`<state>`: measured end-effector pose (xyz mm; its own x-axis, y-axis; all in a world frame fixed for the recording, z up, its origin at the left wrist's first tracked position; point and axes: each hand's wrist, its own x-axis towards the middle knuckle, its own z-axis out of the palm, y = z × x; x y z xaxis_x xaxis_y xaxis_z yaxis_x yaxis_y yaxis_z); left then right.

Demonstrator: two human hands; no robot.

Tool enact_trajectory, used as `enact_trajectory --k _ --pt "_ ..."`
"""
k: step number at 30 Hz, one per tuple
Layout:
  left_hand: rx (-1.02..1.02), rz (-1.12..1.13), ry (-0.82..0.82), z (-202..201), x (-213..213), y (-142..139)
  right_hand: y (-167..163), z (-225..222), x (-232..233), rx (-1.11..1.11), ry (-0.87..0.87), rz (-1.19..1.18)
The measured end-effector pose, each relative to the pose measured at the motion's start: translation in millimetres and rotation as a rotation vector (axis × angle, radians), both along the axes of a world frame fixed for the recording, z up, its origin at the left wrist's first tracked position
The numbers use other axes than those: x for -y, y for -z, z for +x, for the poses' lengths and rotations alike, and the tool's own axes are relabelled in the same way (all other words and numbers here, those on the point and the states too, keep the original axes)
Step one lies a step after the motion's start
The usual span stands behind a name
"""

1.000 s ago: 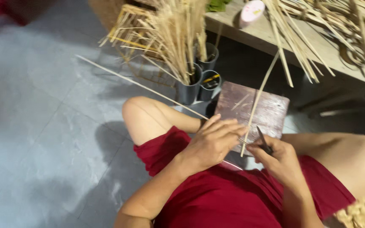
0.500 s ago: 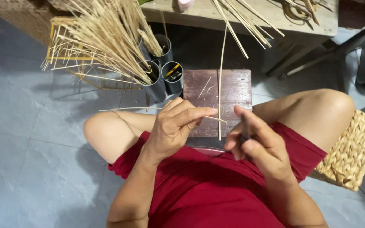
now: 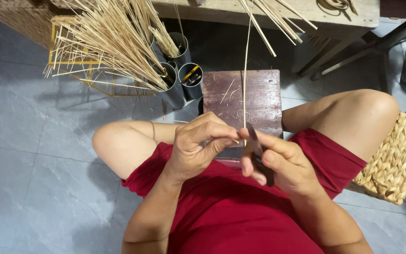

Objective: The person sits on the floor and uses a small knife to split thin bamboo sticks lengthwise into narrow strips, working over a small wooden board on their lap. They repeatedly peel and separate the split strips, set finished strips aside, and take new sticks from a bundle in a container.

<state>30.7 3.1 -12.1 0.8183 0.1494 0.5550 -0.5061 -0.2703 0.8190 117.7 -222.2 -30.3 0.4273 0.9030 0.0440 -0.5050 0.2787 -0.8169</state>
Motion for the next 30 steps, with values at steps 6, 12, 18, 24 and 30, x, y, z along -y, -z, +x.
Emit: enact_trajectory --k 6,12,18,24,30 --pt "-0.019 -0.058 0.065 -6.1 -0.2 -7.2 -2.6 0.6 3.5 -0.212 -0.107 0.110" --pt "-0.031 -0.044 0.058 -5.5 0.0 -9.6 -8.6 -3.8 7.6 -0.234 -0.116 0.054" --pt "-0.035 -0.035 0.026 -5.2 4.1 -9.7 -3.7 -2.2 6.8 -0.235 -0.133 0.075" --pt "-0.046 -0.019 0.001 -5.6 5.4 -9.5 0.7 -2.7 9.3 -0.248 -0.134 0.084" --pt "-0.029 0.007 -0.018 -5.1 5.7 -8.7 3.5 -2.8 7.4 -0.249 -0.109 0.037"
